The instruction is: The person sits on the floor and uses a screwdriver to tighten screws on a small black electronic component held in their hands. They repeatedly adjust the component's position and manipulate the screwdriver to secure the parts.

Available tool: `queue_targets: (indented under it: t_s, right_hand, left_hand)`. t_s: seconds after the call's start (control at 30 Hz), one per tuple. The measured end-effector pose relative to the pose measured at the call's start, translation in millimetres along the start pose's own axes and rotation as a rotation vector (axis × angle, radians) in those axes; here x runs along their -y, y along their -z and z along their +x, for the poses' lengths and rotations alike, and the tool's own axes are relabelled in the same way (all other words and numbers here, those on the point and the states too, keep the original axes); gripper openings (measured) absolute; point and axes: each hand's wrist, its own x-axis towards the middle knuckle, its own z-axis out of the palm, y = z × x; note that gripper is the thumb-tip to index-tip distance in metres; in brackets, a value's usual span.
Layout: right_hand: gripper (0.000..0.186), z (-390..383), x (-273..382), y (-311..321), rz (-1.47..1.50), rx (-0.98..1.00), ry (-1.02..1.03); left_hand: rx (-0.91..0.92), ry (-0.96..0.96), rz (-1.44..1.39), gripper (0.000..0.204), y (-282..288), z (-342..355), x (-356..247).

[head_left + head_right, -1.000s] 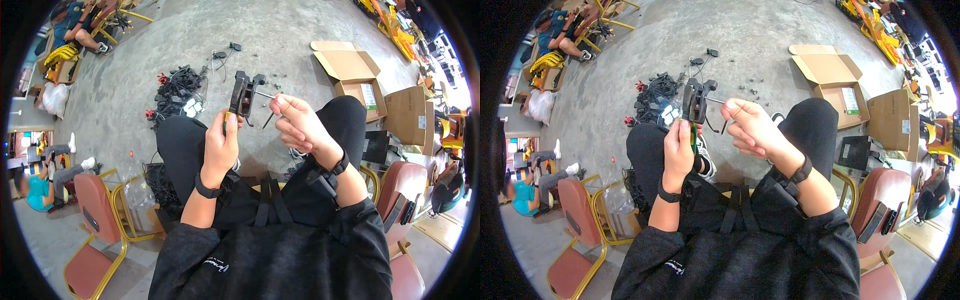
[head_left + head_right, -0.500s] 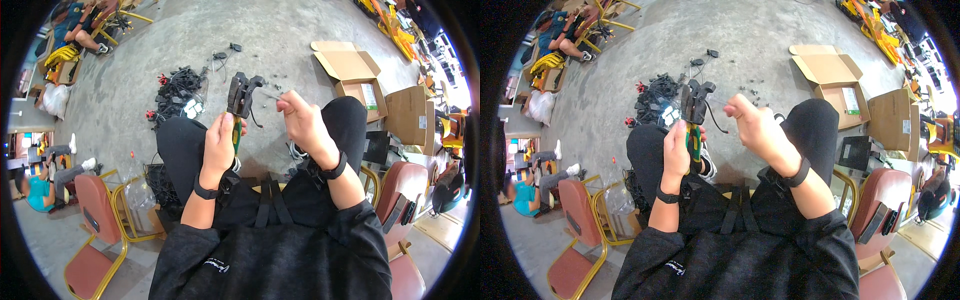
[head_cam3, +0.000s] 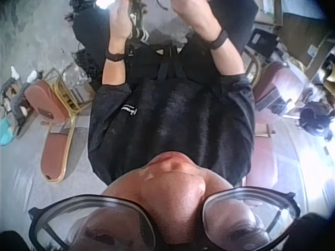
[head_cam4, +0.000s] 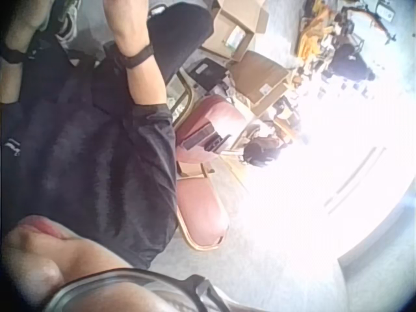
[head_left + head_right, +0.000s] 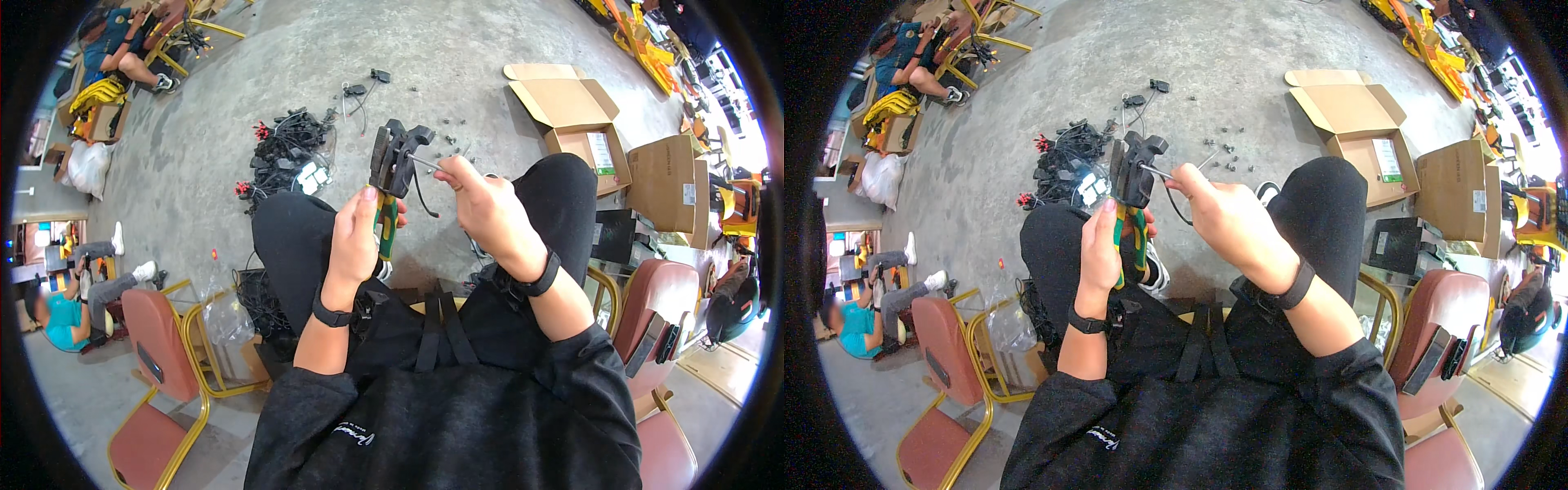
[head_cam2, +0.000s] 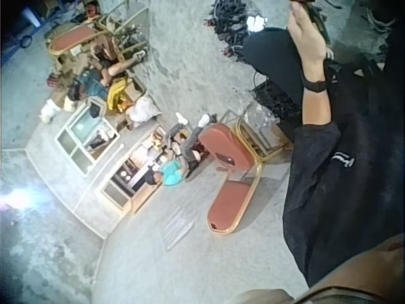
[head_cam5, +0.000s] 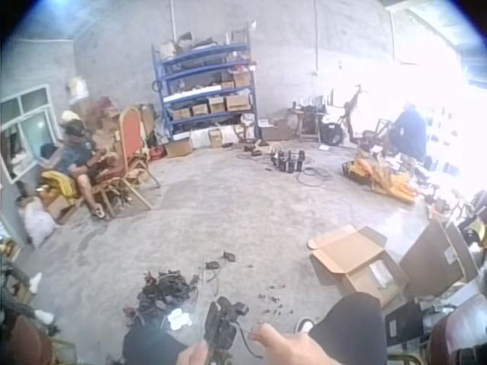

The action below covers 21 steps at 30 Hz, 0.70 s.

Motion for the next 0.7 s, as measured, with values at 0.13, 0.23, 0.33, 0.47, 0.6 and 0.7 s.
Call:
queue_targets:
  t_s: [0.13,0.23,0.33,0.47,0.6,0.7]
  right_hand:
    - [0.029,0.1,-4.4,3.9,-0.141,0.012,0.069]
    - [0.027,-0.5,-5.9,4.7,-0.302,0.039,0.096]
    - [0.023,4.2,0.8,5.8,-0.389,-0.018,0.122]
    - [0.02,10.9,0.6,1.6,-0.297,-0.253,0.216]
    - [0.018,11.1,-1.1,-4.0,-0.126,-0.224,0.158]
    - [0.015,9.2,-3.3,-9.5,-0.006,-0.185,0.056]
  left_hand:
    - [-0.05,-0.009,0.082,0.041,-1.8,1.6,3.2]
    - [-0.09,-0.036,0.15,0.039,-2.4,1.1,3.4]
    - [-0.113,-0.06,0.196,0.038,-2.5,0.3,0.6]
    - [-0.131,-0.106,0.22,0.038,0.5,2.3,6.2]
    - [-0.145,-0.108,0.187,0.037,-1.9,2.3,4.3]
    - [-0.154,-0.124,0.22,0.036,-1.4,2.4,5.3]
